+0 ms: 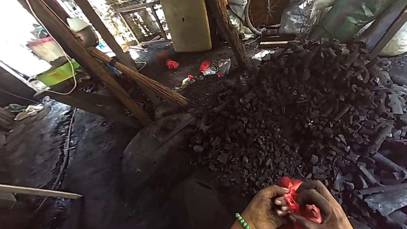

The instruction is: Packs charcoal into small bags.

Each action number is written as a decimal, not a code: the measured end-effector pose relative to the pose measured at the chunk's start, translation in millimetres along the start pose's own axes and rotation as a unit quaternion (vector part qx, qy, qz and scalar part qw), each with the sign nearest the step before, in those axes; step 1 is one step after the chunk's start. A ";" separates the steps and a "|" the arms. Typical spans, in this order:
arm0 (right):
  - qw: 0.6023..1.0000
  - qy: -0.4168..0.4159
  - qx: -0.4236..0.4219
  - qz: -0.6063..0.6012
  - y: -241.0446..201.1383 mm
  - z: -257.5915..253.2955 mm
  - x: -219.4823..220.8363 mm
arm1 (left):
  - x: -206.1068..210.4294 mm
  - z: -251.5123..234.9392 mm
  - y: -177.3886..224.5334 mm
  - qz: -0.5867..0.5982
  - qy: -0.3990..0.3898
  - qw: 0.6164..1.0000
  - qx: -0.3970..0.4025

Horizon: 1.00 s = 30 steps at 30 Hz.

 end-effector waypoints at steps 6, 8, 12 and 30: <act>0.967 -0.034 -0.128 0.218 -21.2 0.7 7.4 | 1.7 -4.2 7.7 -0.169 0.030 0.982 0.081; 0.987 -0.043 -0.065 0.138 -14.5 -3.6 5.5 | -3.3 -3.6 8.9 -0.252 0.050 0.959 0.117; 0.982 -0.044 0.156 -0.098 6.9 -10.3 4.3 | -13.6 -5.1 6.2 -0.361 0.115 0.911 0.162; 0.973 0.111 -0.004 0.204 38.9 -7.8 0.5 | 14.3 8.5 -6.3 -0.582 0.137 0.773 0.211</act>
Point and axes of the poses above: each hand's wrist, its own z-axis away from the middle knuckle, its own x-axis out of the palm, y = z × x, the point moved 7 cm from there along -z, towards the middle knuckle, and after that the axes turned 3 degrees about -z, right-handed, at the moved point
